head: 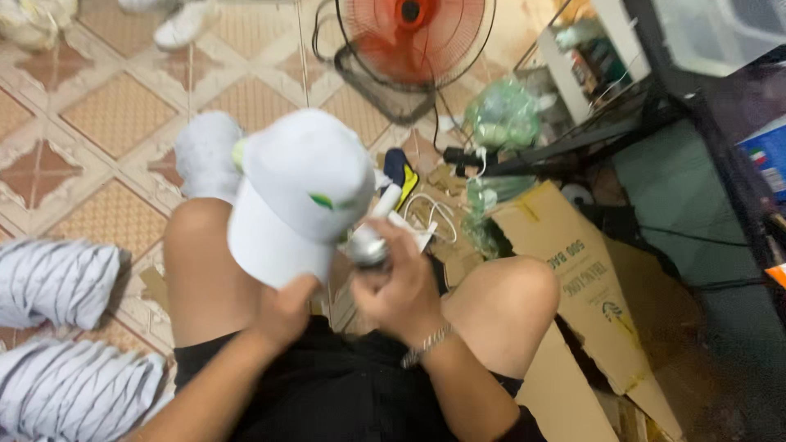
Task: The person cleans a white baseball cap by wiping it with a cloth, drying it with a hair dryer, and spraying it with a can. The person repeats this process on multiple caps.
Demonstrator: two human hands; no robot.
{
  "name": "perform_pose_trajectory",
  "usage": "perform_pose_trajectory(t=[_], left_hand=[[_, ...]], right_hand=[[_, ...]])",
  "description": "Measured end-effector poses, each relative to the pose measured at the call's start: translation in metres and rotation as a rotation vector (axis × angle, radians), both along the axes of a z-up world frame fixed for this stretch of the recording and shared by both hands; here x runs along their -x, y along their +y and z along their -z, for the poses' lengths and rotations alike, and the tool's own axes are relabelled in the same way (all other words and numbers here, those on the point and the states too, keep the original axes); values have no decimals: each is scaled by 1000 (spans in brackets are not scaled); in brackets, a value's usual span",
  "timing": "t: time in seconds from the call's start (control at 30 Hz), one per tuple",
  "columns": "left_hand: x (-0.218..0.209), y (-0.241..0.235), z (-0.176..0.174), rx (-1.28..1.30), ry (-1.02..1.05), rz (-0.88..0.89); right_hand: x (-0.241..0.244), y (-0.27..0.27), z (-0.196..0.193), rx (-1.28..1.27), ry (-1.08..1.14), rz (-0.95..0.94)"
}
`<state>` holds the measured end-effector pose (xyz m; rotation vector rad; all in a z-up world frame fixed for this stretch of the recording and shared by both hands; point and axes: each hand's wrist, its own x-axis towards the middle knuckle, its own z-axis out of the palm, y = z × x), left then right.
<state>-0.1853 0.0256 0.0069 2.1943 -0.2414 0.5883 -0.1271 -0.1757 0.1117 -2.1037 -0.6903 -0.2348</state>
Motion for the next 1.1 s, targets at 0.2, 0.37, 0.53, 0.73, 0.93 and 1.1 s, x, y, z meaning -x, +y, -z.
perform_pose_trajectory(t=[0.2,0.37,0.53,0.73,0.93,1.1], left_hand=[[-59,63,65,225,194,-235],[-99,43,102,972,533,-474],[-102,31,124,1314,651,-443],[-110,18,100,1225,658,-370],[-123,10,37,1400,686,-221],[-104,-13,-17,1465,663,-44]], right_hand=[[-80,-4,150,16,111,311],[-76,0,262,182,437,227],[-65,-1,318,140,434,244],[-70,-2,314,276,623,314],[-60,3,266,227,713,282],[-60,4,163,-129,-50,193]])
